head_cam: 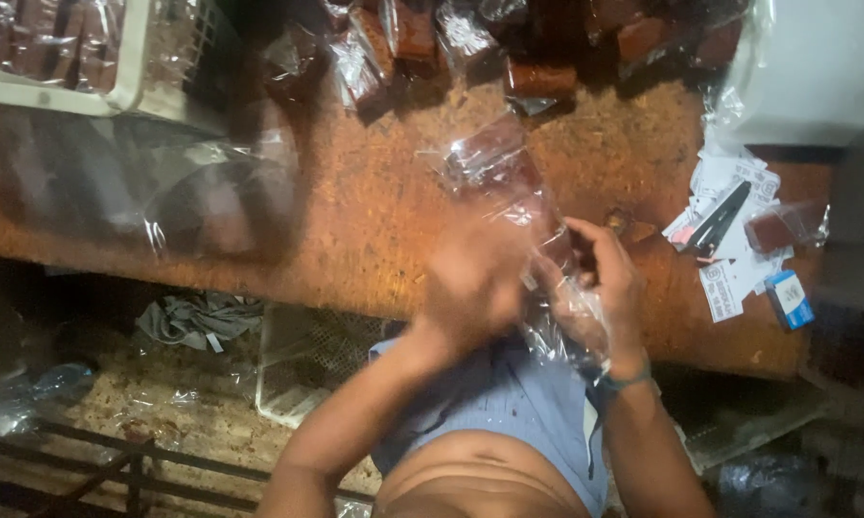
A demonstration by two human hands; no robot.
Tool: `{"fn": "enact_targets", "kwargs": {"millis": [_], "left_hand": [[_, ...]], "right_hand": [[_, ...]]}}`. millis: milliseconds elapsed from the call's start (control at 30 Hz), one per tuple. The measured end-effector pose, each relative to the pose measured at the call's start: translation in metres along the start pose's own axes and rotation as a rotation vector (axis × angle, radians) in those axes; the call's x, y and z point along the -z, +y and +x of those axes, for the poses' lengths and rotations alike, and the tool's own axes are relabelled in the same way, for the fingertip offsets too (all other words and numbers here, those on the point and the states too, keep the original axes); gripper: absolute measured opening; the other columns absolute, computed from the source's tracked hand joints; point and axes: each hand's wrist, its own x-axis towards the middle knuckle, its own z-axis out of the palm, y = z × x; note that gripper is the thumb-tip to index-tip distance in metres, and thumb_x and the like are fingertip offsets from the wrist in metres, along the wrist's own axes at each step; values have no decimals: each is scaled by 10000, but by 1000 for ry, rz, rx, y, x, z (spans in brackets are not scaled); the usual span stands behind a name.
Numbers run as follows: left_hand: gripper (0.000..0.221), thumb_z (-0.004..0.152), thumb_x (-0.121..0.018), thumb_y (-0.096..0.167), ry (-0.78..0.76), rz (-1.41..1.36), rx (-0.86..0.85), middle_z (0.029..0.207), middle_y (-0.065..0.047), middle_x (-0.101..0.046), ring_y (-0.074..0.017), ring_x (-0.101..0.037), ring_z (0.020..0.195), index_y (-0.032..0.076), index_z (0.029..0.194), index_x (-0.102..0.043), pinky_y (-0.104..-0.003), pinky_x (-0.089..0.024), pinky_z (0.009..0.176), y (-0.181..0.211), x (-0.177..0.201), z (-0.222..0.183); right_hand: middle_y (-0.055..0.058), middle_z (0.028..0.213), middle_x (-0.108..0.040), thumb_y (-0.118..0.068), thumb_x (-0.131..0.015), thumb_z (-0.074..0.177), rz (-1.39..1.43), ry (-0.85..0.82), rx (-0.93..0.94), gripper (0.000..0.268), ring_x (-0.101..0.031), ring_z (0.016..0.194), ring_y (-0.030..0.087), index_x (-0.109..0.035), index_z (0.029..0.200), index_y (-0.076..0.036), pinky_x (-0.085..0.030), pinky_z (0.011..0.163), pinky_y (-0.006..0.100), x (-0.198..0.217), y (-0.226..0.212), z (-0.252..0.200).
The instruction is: Packaging individual brownies into plastic sleeves, sealing them, and applying labels.
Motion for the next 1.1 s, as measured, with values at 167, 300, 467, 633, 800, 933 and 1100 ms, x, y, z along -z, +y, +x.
{"fn": "enact_targets", "kwargs": {"millis": [167, 300, 467, 633, 800, 933, 1100], "left_hand": [[399, 1095, -543, 273, -120, 189, 255, 1545, -87, -514, -345, -510, 1403, 156, 1476, -553, -497, -405, 1161, -49, -8, 27], [365, 1063, -596, 358, -181, 200, 276, 1442, 16, -612, -257, -647, 1230, 339, 1427, -608, -444, -465, 1029, -67, -11, 21], [363, 1056, -602, 401, -181, 154, 334, 1434, 59, -621, -226, -639, 1223, 398, 1419, -606, -423, -447, 1022, -73, -15, 16], [363, 1032, -636, 424, -171, 156, 353, 1402, 71, -634, -207, -648, 1199, 411, 1395, -623, -394, -450, 1003, -72, -15, 18], [354, 1013, -655, 465, -185, 195, 337, 1388, 93, -634, -189, -643, 1189, 447, 1366, -635, -381, -448, 989, -77, -18, 16], [335, 1015, -639, 476, -195, 139, 368, 1374, 114, -641, -183, -647, 1183, 467, 1350, -641, -384, -442, 1000, -74, -14, 20], [590, 979, -664, 561, -241, 186, 324, 1527, -48, -524, -305, -576, 1335, 375, 1513, -499, -510, -390, 1124, -59, -11, 16]], "right_hand": [[167, 1037, -678, -246, -789, 923, -96, 41, 81, 392, -691, 955, 381, -684, 1228, -24, -554, 778, 463, -7, -11, 2], [145, 947, -634, -340, -736, 980, -267, 74, 64, 312, -698, 988, 415, -687, 1133, -73, -555, 767, 519, -18, -10, 15], [166, 927, -652, -411, -779, 921, -249, -59, -31, 428, -694, 926, 432, -664, 1113, -46, -549, 766, 563, -3, -25, 23], [235, 966, -622, -310, -704, 952, -234, -135, 20, 370, -656, 966, 513, -635, 1187, -32, -526, 775, 609, 0, -24, 19], [191, 991, -606, -384, -551, 1054, -333, -201, -103, 415, -672, 947, 459, -600, 1258, -25, -547, 773, 584, -7, -16, 21], [198, 968, -586, -477, -562, 1045, -370, -184, -52, 485, -667, 936, 484, -575, 1233, -31, -537, 749, 606, -11, -21, 28], [154, 922, -619, -567, -696, 960, -368, -84, -46, 518, -694, 905, 418, -590, 1122, -86, -545, 749, 555, -16, -5, 26]]}}
